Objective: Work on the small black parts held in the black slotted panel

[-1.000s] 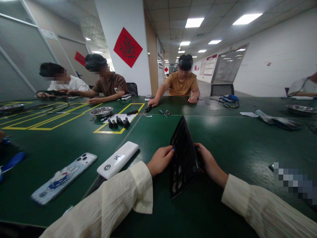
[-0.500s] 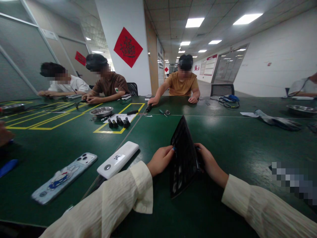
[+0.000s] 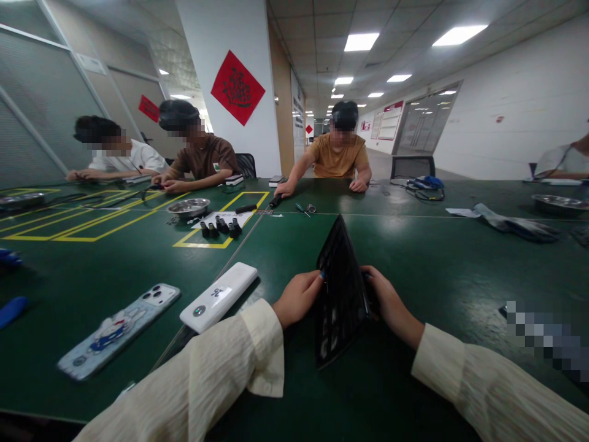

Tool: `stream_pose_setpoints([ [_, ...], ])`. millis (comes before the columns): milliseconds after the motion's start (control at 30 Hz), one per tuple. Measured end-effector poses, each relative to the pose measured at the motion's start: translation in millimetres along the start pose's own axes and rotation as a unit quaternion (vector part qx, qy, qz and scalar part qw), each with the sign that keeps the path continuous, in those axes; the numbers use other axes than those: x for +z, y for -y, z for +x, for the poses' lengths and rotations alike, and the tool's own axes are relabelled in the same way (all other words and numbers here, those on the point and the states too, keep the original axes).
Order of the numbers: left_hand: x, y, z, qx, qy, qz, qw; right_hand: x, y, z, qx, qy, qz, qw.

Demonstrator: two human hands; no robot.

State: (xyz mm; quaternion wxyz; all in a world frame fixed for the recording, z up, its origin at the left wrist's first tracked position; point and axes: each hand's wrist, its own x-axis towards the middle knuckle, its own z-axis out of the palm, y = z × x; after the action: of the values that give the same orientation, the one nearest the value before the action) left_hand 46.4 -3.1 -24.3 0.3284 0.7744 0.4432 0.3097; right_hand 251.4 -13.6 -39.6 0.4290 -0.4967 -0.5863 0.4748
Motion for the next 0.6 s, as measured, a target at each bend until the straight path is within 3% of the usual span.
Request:
stream_pose_setpoints([
  [600, -0.6, 0.1, -0.7, 0.000, 0.004, -0.015, 1.000, -0.3, -3.2, 0.8, 0.007, 0.007, 0.012, 1.000],
])
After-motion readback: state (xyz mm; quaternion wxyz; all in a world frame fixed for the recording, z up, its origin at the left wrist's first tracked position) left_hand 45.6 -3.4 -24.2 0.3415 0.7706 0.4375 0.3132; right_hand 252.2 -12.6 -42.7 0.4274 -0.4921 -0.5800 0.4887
